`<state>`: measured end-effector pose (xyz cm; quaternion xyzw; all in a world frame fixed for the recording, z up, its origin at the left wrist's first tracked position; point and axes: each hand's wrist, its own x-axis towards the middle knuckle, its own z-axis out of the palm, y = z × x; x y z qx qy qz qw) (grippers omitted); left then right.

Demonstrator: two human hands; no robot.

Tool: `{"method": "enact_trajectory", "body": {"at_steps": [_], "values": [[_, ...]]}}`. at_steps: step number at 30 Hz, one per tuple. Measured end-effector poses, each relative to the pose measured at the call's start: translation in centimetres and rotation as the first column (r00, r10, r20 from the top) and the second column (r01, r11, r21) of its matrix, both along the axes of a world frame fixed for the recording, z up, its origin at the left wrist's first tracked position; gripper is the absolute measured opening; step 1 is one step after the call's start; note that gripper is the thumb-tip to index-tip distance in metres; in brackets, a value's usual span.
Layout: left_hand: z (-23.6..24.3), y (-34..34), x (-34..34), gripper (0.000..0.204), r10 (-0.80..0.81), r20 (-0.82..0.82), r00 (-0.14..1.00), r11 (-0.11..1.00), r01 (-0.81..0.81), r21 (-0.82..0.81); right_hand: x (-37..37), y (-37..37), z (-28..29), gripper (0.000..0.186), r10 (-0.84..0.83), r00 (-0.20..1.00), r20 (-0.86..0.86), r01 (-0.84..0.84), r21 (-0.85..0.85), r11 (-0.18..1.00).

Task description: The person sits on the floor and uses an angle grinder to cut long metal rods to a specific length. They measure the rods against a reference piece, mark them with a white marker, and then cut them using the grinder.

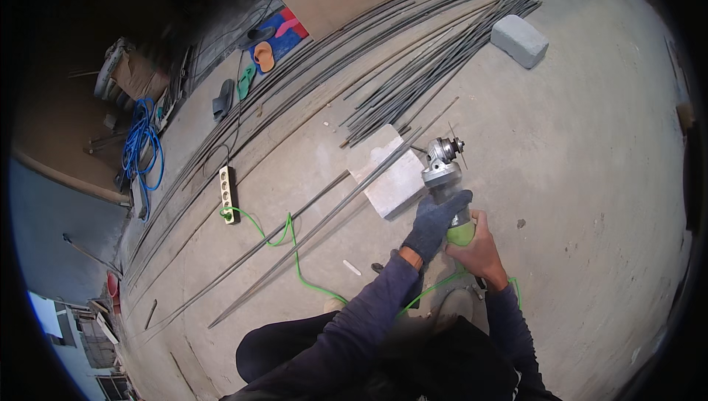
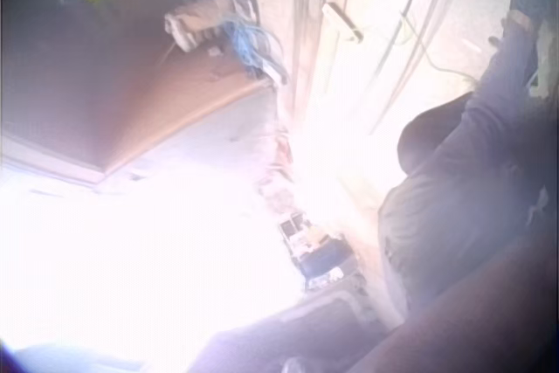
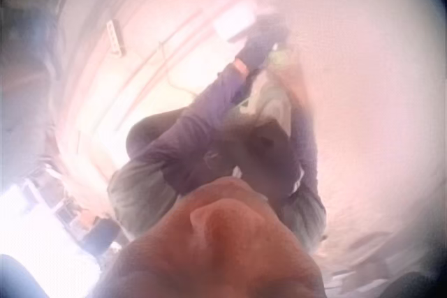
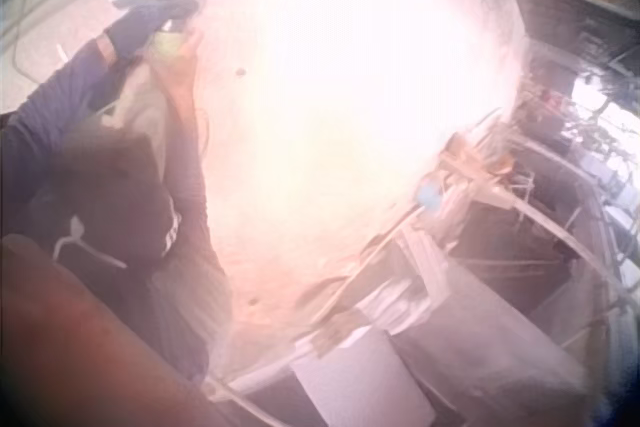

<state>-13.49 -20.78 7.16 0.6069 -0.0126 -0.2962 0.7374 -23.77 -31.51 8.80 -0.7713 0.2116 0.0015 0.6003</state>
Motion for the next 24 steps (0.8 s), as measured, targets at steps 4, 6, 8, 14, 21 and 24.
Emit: {"method": "enact_trajectory", "body": {"at_steps": [4,6,8,14,21,24], "values": [[0.2,2.4,1.8,0.035,0.249,0.039,0.968,0.955,-0.252,0.156,2.5,2.0,-1.2,0.076,0.161,0.984,0.076,-0.149,-0.146,0.978],[-0.3,2.8,2.4,0.037,0.337,0.036,0.941,0.934,-0.339,0.112,3.0,3.1,-3.1,0.082,0.146,0.976,0.16,-0.097,-0.28,0.955],[-0.2,3.7,3.0,0.04,0.359,0.009,0.933,0.923,-0.357,0.145,3.5,4.3,-1.9,0.085,0.151,0.985,0.08,-0.113,-0.364,0.925],[-0.1,3.8,3.7,0.042,0.369,0.008,0.929,0.907,-0.362,0.213,4.9,3.8,-2.0,0.086,0.203,0.975,-0.09,-0.219,-0.245,0.944],[0.0,4.9,5.6,0.04,0.109,0.26,0.959,0.856,-0.224,0.466,6.3,2.7,-3.2,0.072,0.141,0.989,-0.04,-0.146,-0.215,0.966],[1.1,6.9,6.9,0.047,-0.024,0.473,0.881,0.618,-0.359,0.699,7.2,0.4,-3.7,0.079,0.145,0.988,-0.046,-0.152,-0.228,0.962]]}}
